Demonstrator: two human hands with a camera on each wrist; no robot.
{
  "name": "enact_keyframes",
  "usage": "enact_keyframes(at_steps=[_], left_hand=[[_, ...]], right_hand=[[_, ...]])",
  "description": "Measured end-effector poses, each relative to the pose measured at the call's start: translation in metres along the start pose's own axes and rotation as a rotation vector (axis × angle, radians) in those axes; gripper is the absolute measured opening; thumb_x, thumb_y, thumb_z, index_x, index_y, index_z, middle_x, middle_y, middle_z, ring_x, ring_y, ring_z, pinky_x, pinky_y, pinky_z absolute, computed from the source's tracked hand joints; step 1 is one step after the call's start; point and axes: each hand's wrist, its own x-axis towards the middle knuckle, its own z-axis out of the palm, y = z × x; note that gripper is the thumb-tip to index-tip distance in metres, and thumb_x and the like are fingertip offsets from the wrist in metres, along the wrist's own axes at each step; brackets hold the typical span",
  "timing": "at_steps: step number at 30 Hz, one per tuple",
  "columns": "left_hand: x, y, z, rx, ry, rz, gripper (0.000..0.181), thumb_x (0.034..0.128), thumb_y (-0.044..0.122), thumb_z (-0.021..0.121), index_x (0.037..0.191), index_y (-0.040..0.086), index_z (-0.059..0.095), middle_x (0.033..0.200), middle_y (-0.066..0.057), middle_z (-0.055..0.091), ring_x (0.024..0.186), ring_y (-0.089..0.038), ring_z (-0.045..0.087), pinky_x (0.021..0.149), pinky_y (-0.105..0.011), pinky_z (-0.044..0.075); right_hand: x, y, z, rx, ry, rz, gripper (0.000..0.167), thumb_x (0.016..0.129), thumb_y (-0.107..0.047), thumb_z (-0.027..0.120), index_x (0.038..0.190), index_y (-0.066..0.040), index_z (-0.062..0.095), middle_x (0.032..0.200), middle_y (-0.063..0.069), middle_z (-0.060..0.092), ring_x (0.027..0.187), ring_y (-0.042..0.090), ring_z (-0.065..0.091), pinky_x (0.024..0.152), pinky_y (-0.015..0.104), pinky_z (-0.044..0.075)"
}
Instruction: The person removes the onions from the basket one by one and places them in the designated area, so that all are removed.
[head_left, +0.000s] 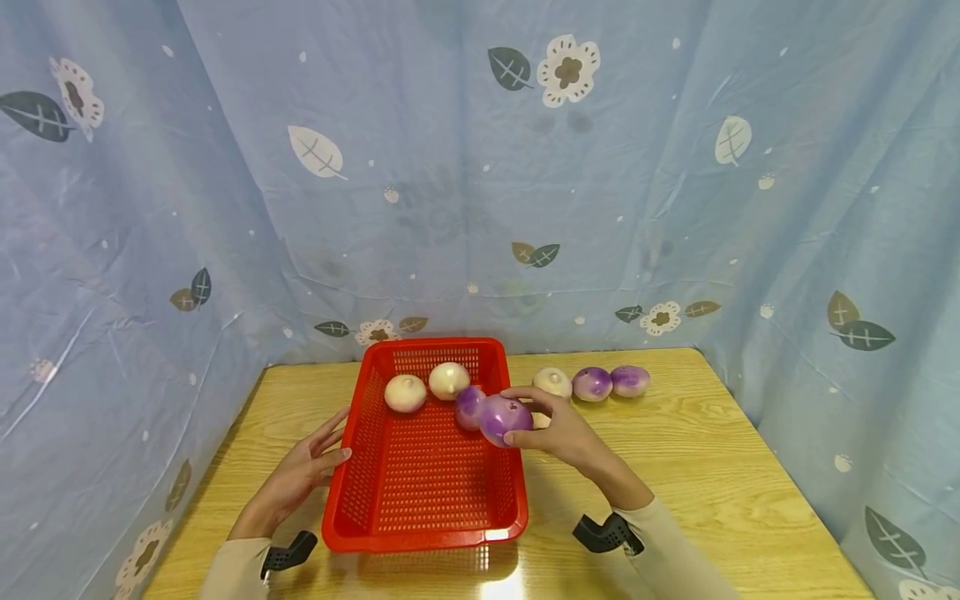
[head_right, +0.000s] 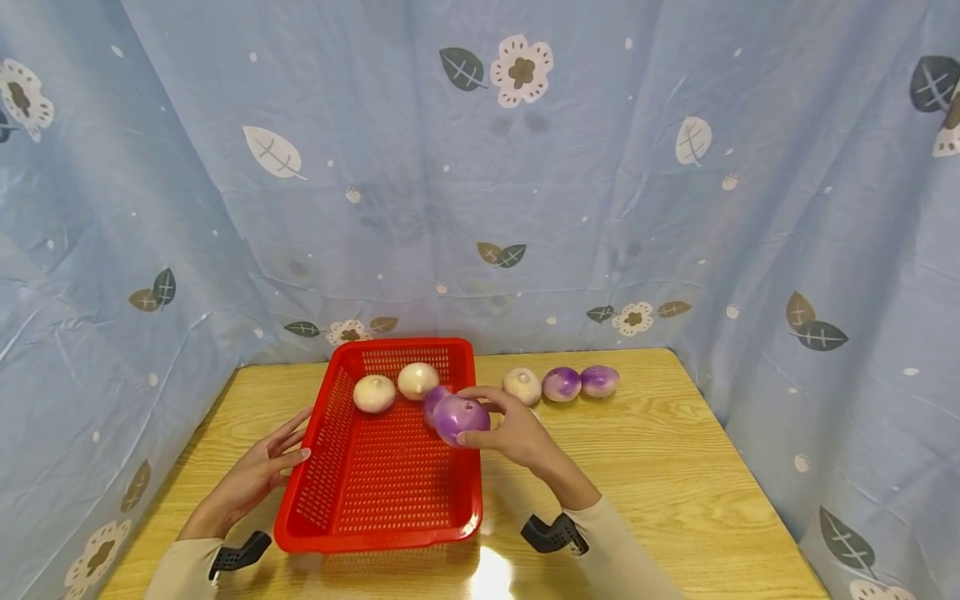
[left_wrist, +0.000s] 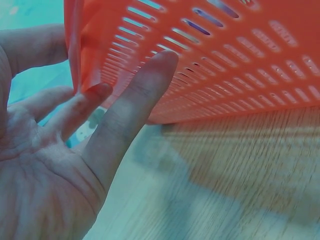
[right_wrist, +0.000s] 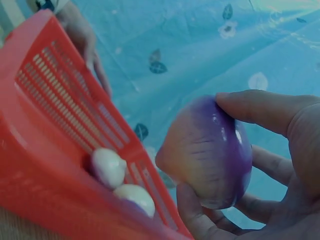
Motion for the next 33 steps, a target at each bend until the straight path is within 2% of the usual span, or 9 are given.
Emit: enact_keyframes(at_steps=[4, 8, 13, 17, 27, 33], left_hand=[[0.001, 0.000, 0.000, 0.002, -0.001, 0.003, 0.075, 0.0999, 0.016, 0.055, 0.160, 0.026, 0.011, 0.162, -0.021, 0.019, 0.115, -0.026, 0.064, 0.085, -0.046, 0.058], [0.000, 0.000, 0.000, 0.005, -0.003, 0.004, 0.074, 0.1000, 0.016, 0.055, 0.159, 0.027, 0.012, 0.162, -0.021, 0.019, 0.114, -0.025, 0.065, 0.086, -0.046, 0.058], [0.000, 0.000, 0.001, -0.001, -0.003, -0.001, 0.074, 0.0999, 0.017, 0.055, 0.159, 0.027, 0.012, 0.162, -0.021, 0.019, 0.114, -0.025, 0.066, 0.086, -0.046, 0.058], [0.000, 0.000, 0.001, -0.002, -0.004, -0.005, 0.075, 0.1001, 0.017, 0.055, 0.160, 0.027, 0.011, 0.162, -0.020, 0.018, 0.114, -0.026, 0.065, 0.086, -0.046, 0.058], [0.001, -0.002, 0.000, 0.005, -0.005, -0.004, 0.074, 0.1003, 0.017, 0.055, 0.159, 0.028, 0.011, 0.162, -0.020, 0.018, 0.114, -0.025, 0.065, 0.086, -0.046, 0.058], [0.000, -0.001, 0.000, 0.005, -0.008, 0.002, 0.074, 0.1004, 0.017, 0.055, 0.160, 0.027, 0.011, 0.162, -0.021, 0.018, 0.113, -0.027, 0.066, 0.086, -0.045, 0.058]], right_hand=[[-0.006, 0.004, -0.010, 0.013, 0.058, 0.000, 0.056, 0.079, -0.021, 0.082, 0.131, -0.022, 0.060, 0.138, 0.011, 0.052, 0.121, 0.036, 0.053, 0.083, 0.035, 0.056], [-0.012, 0.004, -0.019, 0.008, 0.118, -0.005, 0.057, 0.079, -0.020, 0.082, 0.131, -0.021, 0.059, 0.143, 0.011, 0.046, 0.122, 0.038, 0.051, 0.086, 0.035, 0.055], [-0.020, 0.006, -0.030, -0.038, 0.179, -0.012, 0.057, 0.079, -0.022, 0.081, 0.132, -0.021, 0.058, 0.144, 0.012, 0.047, 0.124, 0.040, 0.051, 0.089, 0.040, 0.055], [-0.022, 0.016, -0.037, -0.064, 0.210, -0.009, 0.058, 0.080, -0.021, 0.080, 0.133, -0.022, 0.058, 0.145, 0.013, 0.047, 0.125, 0.042, 0.050, 0.091, 0.045, 0.055], [-0.025, 0.044, -0.049, -0.114, 0.314, 0.011, 0.056, 0.081, -0.022, 0.081, 0.133, -0.019, 0.059, 0.144, 0.012, 0.049, 0.128, 0.038, 0.050, 0.094, 0.045, 0.052], [-0.028, 0.059, -0.054, -0.184, 0.377, 0.004, 0.059, 0.082, -0.025, 0.080, 0.135, -0.018, 0.057, 0.142, 0.013, 0.053, 0.129, 0.038, 0.050, 0.099, 0.054, 0.047]])
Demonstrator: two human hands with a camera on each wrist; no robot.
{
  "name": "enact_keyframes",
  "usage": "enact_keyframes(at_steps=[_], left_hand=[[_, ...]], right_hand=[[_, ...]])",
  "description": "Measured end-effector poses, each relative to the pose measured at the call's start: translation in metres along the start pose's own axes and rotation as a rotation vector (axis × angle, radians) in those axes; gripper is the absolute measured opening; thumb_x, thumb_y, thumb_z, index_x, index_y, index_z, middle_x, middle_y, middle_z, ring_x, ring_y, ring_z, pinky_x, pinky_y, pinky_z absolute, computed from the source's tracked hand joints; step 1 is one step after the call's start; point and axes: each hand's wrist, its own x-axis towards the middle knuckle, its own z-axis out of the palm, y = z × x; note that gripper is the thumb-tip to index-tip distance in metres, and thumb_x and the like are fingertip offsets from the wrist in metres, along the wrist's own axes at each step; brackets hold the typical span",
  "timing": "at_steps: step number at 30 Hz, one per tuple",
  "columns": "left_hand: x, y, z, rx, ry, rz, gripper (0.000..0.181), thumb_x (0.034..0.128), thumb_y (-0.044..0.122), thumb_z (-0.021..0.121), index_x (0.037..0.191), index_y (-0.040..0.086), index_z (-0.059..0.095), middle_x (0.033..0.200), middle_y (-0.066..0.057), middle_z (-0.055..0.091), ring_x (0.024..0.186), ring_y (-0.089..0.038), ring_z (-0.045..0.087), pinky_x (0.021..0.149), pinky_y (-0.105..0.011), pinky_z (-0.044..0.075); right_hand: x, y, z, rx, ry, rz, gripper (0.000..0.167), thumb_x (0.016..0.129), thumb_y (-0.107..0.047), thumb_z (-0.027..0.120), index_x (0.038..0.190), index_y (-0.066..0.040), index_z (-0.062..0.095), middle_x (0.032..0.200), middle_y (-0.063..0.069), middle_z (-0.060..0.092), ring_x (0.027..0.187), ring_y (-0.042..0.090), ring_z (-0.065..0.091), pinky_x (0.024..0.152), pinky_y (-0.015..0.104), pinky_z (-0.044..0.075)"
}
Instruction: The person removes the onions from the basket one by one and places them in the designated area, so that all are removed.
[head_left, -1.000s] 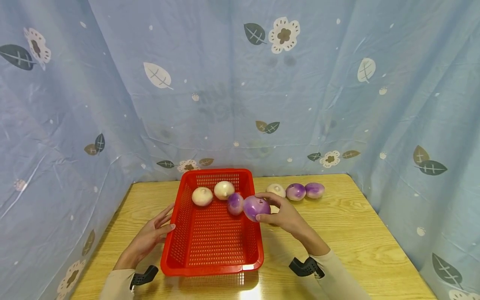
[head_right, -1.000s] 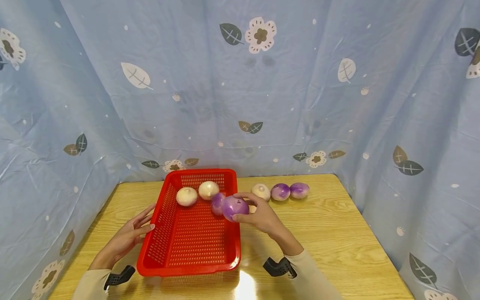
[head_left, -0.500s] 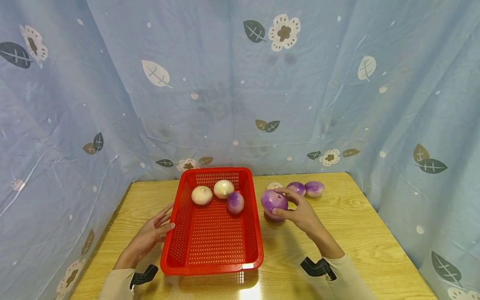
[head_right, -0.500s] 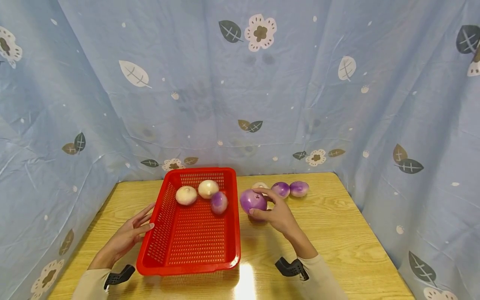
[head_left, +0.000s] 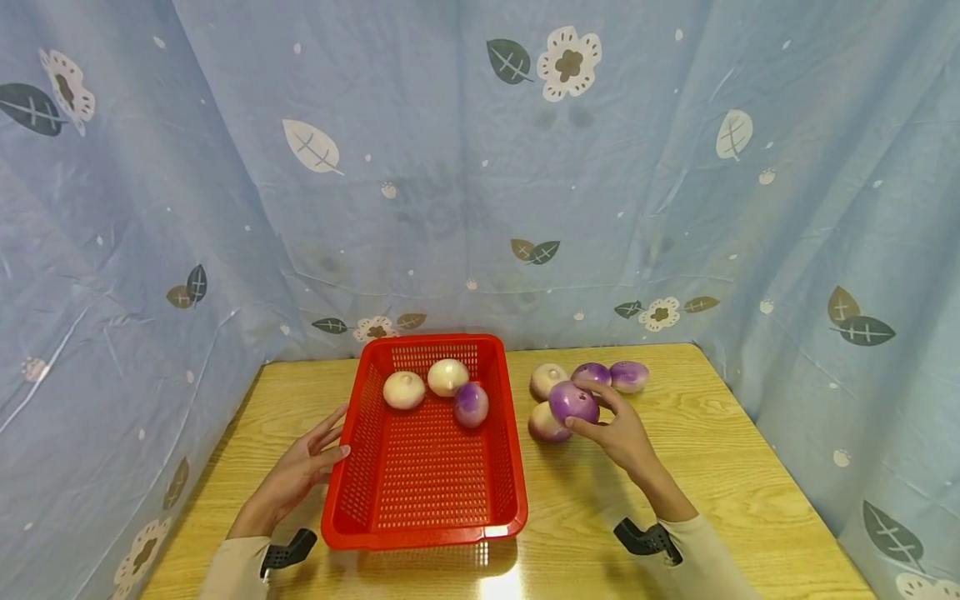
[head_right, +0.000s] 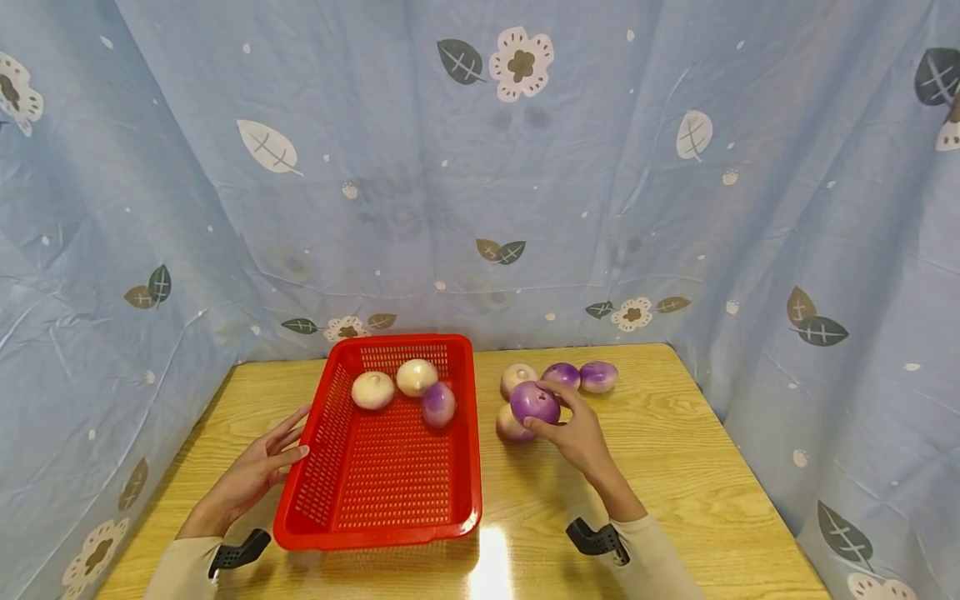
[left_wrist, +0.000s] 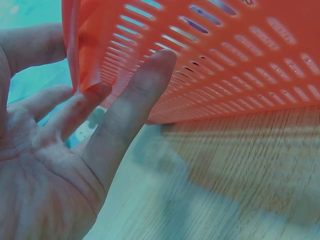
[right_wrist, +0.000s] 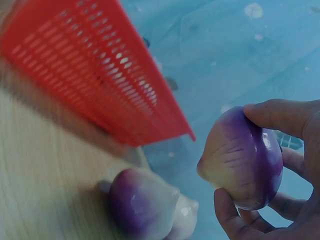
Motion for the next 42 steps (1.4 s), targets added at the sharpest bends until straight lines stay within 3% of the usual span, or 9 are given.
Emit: enact_keyframes(at_steps=[4, 10, 18, 26, 34, 42], left_hand=[[0.000, 0.001, 0.000, 0.003, -0.002, 0.005, 0.074, 0.1004, 0.017, 0.054, 0.159, 0.028, 0.012, 0.162, -0.021, 0.019, 0.116, -0.029, 0.064, 0.086, -0.046, 0.057], [0.000, 0.001, 0.001, 0.005, -0.001, 0.008, 0.073, 0.1001, 0.017, 0.055, 0.159, 0.028, 0.013, 0.162, -0.021, 0.019, 0.119, -0.031, 0.063, 0.087, -0.046, 0.057], [0.000, 0.000, 0.001, 0.002, 0.004, 0.007, 0.074, 0.0998, 0.017, 0.055, 0.159, 0.028, 0.013, 0.162, -0.021, 0.019, 0.119, -0.030, 0.062, 0.086, -0.046, 0.058], [0.000, -0.002, 0.000, 0.007, 0.002, 0.017, 0.073, 0.1002, 0.016, 0.055, 0.159, 0.027, 0.012, 0.162, -0.021, 0.019, 0.118, -0.028, 0.063, 0.086, -0.046, 0.057], [-0.001, -0.002, 0.001, -0.001, 0.009, 0.007, 0.074, 0.1002, 0.017, 0.055, 0.159, 0.027, 0.012, 0.162, -0.021, 0.019, 0.115, -0.028, 0.065, 0.086, -0.045, 0.058], [0.000, -0.003, 0.001, 0.010, 0.003, 0.016, 0.074, 0.1005, 0.017, 0.054, 0.160, 0.026, 0.010, 0.162, -0.021, 0.019, 0.116, -0.028, 0.065, 0.086, -0.045, 0.058]], right_hand=[[0.000, 0.011, -0.004, -0.043, 0.017, -0.002, 0.061, 0.083, -0.028, 0.079, 0.138, -0.017, 0.056, 0.142, 0.014, 0.053, 0.129, 0.038, 0.050, 0.101, 0.059, 0.045], [0.001, 0.028, -0.011, -0.104, 0.040, 0.016, 0.060, 0.082, -0.029, 0.080, 0.135, -0.017, 0.056, 0.141, 0.016, 0.054, 0.125, 0.039, 0.053, 0.095, 0.053, 0.049], [0.004, 0.048, -0.018, -0.158, 0.041, 0.053, 0.061, 0.082, -0.032, 0.079, 0.136, -0.016, 0.055, 0.143, 0.016, 0.052, 0.124, 0.038, 0.051, 0.097, 0.057, 0.046], [0.010, 0.064, -0.021, -0.152, 0.037, 0.103, 0.063, 0.082, -0.029, 0.080, 0.138, -0.013, 0.053, 0.144, 0.019, 0.050, 0.123, 0.040, 0.050, 0.094, 0.051, 0.047], [0.015, 0.079, -0.016, -0.169, 0.026, 0.074, 0.060, 0.081, -0.019, 0.081, 0.134, -0.008, 0.056, 0.139, 0.022, 0.053, 0.121, 0.041, 0.053, 0.099, 0.053, 0.045], [0.015, 0.086, -0.015, -0.202, 0.023, 0.050, 0.061, 0.079, -0.018, 0.081, 0.133, -0.006, 0.055, 0.139, 0.024, 0.052, 0.124, 0.044, 0.051, 0.102, 0.058, 0.042]])
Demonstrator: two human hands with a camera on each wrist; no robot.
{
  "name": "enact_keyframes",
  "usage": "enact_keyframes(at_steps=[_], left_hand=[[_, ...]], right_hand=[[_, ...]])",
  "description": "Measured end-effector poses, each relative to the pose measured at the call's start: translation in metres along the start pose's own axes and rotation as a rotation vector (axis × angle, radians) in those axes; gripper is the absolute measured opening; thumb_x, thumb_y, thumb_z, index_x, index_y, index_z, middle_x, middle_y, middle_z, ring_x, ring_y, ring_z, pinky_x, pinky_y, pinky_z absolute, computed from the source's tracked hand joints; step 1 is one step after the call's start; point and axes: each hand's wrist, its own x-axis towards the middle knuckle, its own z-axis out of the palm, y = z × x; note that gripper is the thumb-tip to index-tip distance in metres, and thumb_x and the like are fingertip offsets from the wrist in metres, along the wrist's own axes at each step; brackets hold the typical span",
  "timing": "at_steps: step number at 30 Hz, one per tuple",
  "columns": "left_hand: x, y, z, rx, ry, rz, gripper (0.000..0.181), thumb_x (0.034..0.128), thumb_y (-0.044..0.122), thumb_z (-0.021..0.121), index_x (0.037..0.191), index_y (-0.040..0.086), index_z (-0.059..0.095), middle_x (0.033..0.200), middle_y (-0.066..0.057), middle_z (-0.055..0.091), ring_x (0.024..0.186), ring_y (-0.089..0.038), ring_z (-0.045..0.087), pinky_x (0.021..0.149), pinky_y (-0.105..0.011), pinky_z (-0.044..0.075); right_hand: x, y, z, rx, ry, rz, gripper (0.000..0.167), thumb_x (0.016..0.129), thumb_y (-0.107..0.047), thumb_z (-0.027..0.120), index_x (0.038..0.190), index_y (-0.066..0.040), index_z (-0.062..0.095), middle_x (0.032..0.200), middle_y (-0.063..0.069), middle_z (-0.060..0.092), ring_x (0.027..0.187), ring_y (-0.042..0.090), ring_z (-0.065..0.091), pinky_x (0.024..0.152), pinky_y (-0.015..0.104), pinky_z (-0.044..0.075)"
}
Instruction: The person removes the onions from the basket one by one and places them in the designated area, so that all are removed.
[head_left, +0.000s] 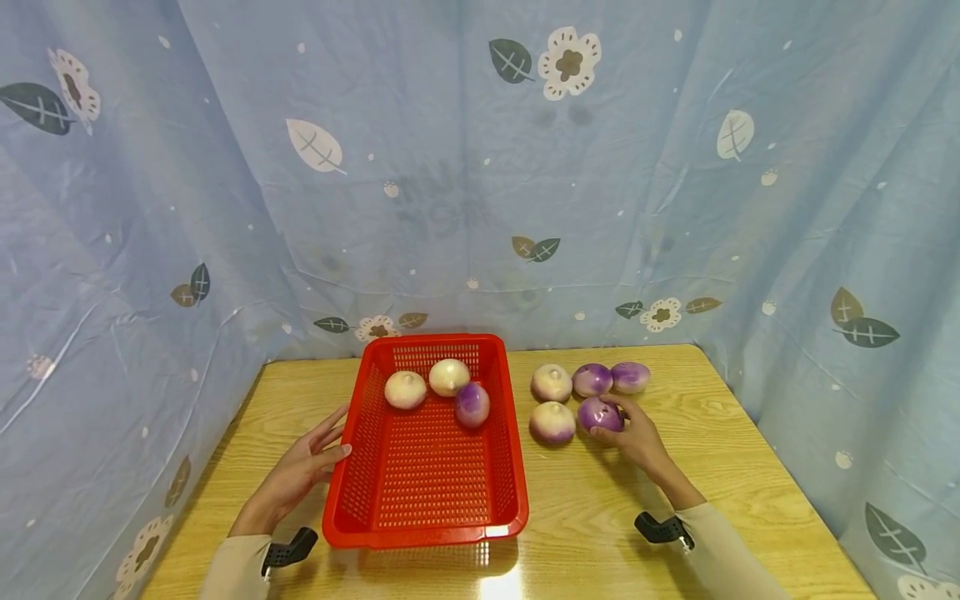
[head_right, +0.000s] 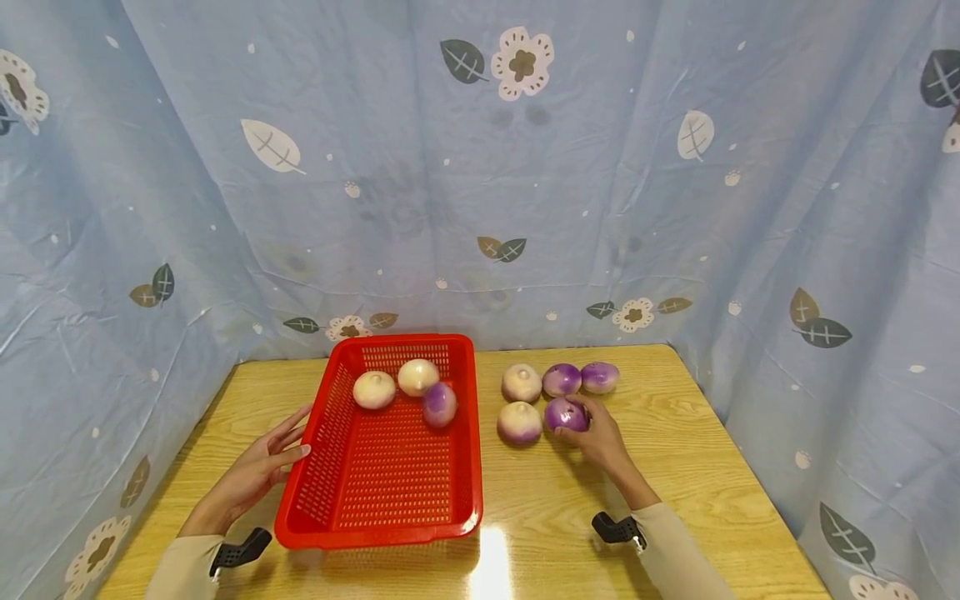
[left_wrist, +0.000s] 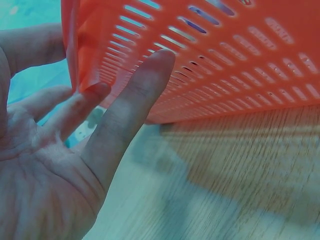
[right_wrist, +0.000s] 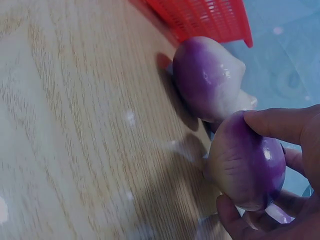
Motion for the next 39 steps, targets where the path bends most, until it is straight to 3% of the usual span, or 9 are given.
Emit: enact_keyframes(at_steps=[8, 28, 34, 39], left_hand=[[0.000, -0.001, 0.000, 0.001, 0.000, 0.013, 0.075, 0.1000, 0.017, 0.055, 0.160, 0.026, 0.011, 0.162, -0.021, 0.019, 0.115, -0.027, 0.065, 0.086, -0.045, 0.058], [0.000, 0.000, 0.001, 0.002, -0.013, -0.005, 0.073, 0.1009, 0.018, 0.054, 0.159, 0.028, 0.012, 0.163, -0.019, 0.017, 0.123, -0.030, 0.060, 0.090, -0.046, 0.056], [0.000, 0.001, 0.001, 0.009, -0.004, -0.006, 0.073, 0.1004, 0.018, 0.055, 0.159, 0.029, 0.013, 0.162, -0.019, 0.019, 0.120, -0.028, 0.062, 0.088, -0.046, 0.057], [0.001, 0.001, 0.000, 0.011, 0.001, -0.005, 0.074, 0.0998, 0.017, 0.056, 0.159, 0.029, 0.013, 0.162, -0.019, 0.020, 0.120, -0.026, 0.061, 0.088, -0.046, 0.057]], right_hand=[[-0.002, -0.001, -0.006, 0.043, -0.043, 0.074, 0.063, 0.083, -0.022, 0.079, 0.137, -0.008, 0.051, 0.144, 0.026, 0.047, 0.131, 0.046, 0.046, 0.105, 0.058, 0.042], [-0.004, 0.001, -0.005, 0.094, -0.085, 0.093, 0.060, 0.086, -0.021, 0.076, 0.137, -0.002, 0.052, 0.140, 0.029, 0.050, 0.131, 0.047, 0.048, 0.105, 0.055, 0.044], [-0.005, -0.010, -0.019, 0.049, -0.059, 0.078, 0.056, 0.091, -0.019, 0.069, 0.139, -0.001, 0.049, 0.145, 0.029, 0.046, 0.134, 0.049, 0.043, 0.107, 0.059, 0.040], [-0.004, -0.031, -0.035, 0.050, -0.020, 0.030, 0.055, 0.092, -0.017, 0.068, 0.140, -0.001, 0.047, 0.143, 0.026, 0.050, 0.134, 0.045, 0.043, 0.109, 0.060, 0.038]])
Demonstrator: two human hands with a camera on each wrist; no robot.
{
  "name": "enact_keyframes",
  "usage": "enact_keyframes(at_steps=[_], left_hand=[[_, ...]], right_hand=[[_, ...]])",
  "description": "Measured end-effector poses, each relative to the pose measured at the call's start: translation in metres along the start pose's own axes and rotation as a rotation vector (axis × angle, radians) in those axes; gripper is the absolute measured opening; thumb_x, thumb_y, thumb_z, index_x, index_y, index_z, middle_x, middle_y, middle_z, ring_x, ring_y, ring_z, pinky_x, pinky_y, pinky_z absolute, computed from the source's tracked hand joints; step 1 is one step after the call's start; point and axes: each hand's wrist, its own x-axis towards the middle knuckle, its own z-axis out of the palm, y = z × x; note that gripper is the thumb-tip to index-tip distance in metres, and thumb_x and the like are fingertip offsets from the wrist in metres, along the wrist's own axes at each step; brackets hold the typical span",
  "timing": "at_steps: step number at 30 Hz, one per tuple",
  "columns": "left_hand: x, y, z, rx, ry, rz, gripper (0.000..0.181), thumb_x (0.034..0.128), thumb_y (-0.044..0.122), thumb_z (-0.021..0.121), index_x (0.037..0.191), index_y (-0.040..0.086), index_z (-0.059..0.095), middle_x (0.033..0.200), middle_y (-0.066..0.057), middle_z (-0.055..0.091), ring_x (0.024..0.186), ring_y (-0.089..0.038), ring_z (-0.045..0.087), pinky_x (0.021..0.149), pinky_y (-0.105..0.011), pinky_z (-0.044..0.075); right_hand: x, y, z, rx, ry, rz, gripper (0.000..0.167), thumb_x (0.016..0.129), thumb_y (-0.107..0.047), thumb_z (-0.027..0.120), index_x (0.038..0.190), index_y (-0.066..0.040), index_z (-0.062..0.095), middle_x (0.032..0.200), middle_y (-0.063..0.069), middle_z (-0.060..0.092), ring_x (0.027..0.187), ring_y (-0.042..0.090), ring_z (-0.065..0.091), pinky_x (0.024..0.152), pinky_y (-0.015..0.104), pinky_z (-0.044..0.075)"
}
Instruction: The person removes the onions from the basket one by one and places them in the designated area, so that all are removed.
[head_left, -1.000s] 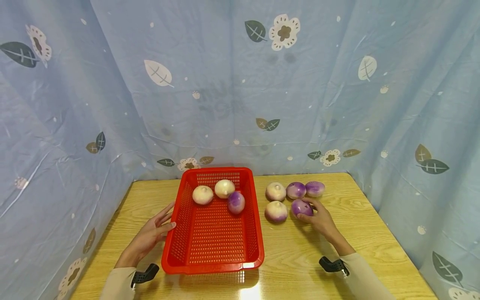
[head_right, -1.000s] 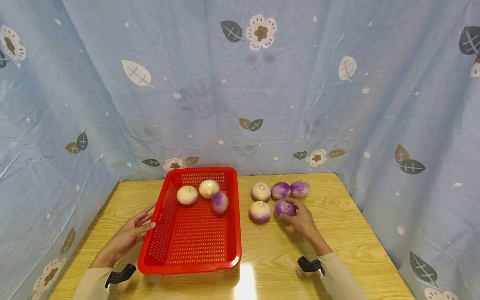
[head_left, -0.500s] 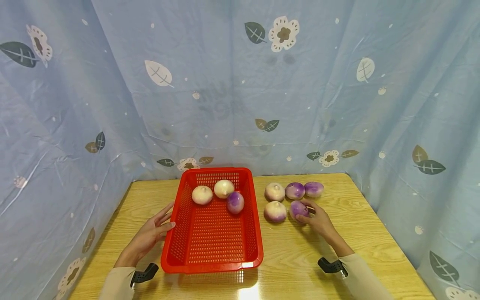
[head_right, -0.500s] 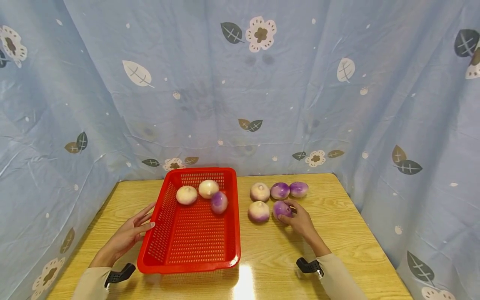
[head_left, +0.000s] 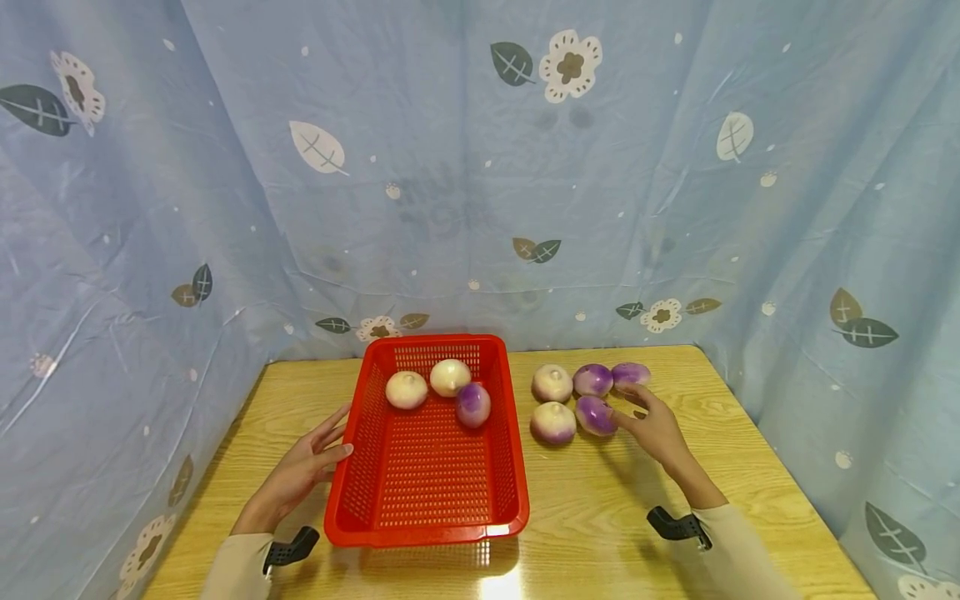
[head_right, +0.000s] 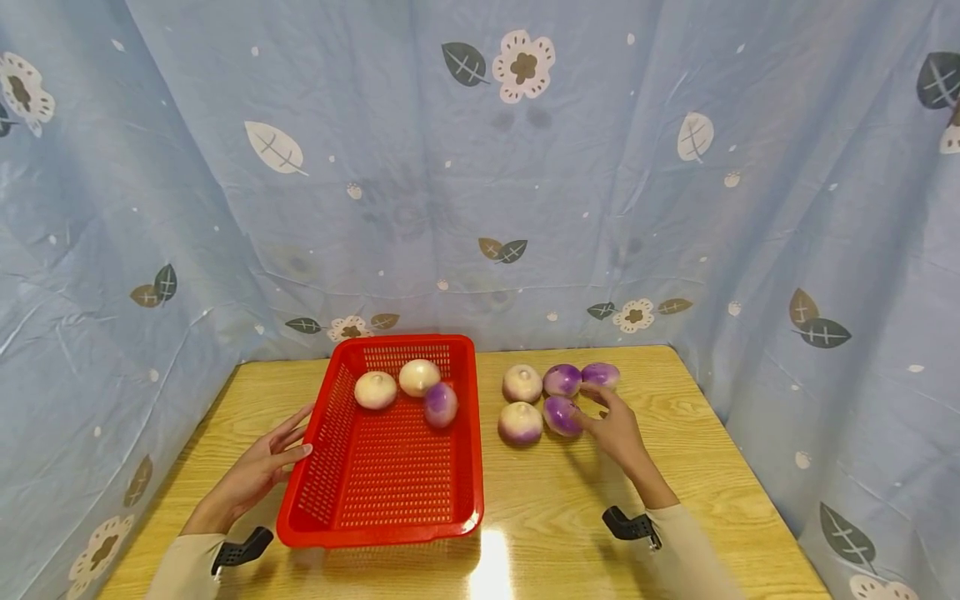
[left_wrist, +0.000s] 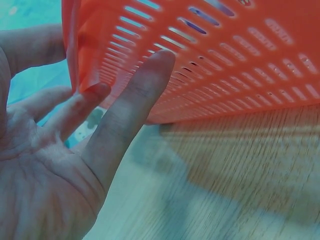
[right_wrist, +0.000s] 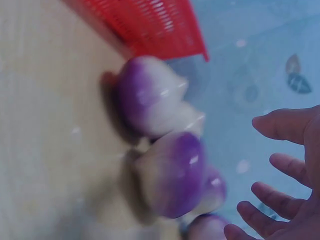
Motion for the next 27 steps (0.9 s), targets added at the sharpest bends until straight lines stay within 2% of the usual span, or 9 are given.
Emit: enact_keyframes(at_steps=[7, 11, 18, 23, 27], left_hand=[[-0.001, 0.002, 0.000, -0.001, -0.005, 0.004, 0.075, 0.0995, 0.017, 0.056, 0.159, 0.028, 0.012, 0.162, -0.019, 0.019, 0.118, -0.026, 0.063, 0.088, -0.045, 0.057], [-0.001, 0.002, 0.000, -0.005, -0.014, 0.005, 0.075, 0.0999, 0.017, 0.055, 0.159, 0.028, 0.011, 0.162, -0.019, 0.019, 0.118, -0.026, 0.063, 0.088, -0.044, 0.057], [0.001, 0.002, 0.001, -0.005, -0.018, 0.004, 0.074, 0.1002, 0.017, 0.055, 0.159, 0.028, 0.011, 0.162, -0.020, 0.019, 0.119, -0.027, 0.062, 0.088, -0.045, 0.057], [0.000, 0.002, 0.001, -0.002, -0.017, 0.001, 0.073, 0.1006, 0.017, 0.054, 0.159, 0.028, 0.011, 0.163, -0.019, 0.018, 0.122, -0.029, 0.060, 0.089, -0.046, 0.056], [0.000, 0.003, 0.000, -0.003, -0.015, -0.005, 0.073, 0.1006, 0.017, 0.054, 0.159, 0.028, 0.012, 0.163, -0.020, 0.018, 0.122, -0.029, 0.060, 0.090, -0.046, 0.056]], right_hand=[[0.001, -0.035, -0.014, 0.051, 0.018, -0.089, 0.053, 0.092, -0.022, 0.070, 0.139, -0.007, 0.050, 0.141, 0.019, 0.052, 0.131, 0.040, 0.049, 0.107, 0.051, 0.042], [0.002, -0.053, -0.016, 0.042, 0.033, -0.131, 0.053, 0.091, -0.022, 0.071, 0.139, -0.008, 0.052, 0.137, 0.019, 0.055, 0.129, 0.039, 0.052, 0.106, 0.047, 0.044], [0.005, -0.084, -0.017, 0.018, 0.015, -0.192, 0.051, 0.092, -0.020, 0.070, 0.138, -0.009, 0.053, 0.143, 0.020, 0.051, 0.130, 0.043, 0.050, 0.104, 0.055, 0.045], [0.009, -0.105, -0.010, 0.095, -0.034, -0.207, 0.053, 0.091, -0.023, 0.070, 0.140, -0.014, 0.051, 0.148, 0.016, 0.045, 0.128, 0.043, 0.053, 0.097, 0.051, 0.052], [0.016, -0.117, 0.002, 0.181, -0.054, -0.231, 0.054, 0.090, -0.022, 0.072, 0.139, -0.013, 0.052, 0.150, 0.012, 0.044, 0.134, 0.037, 0.049, 0.104, 0.051, 0.047]])
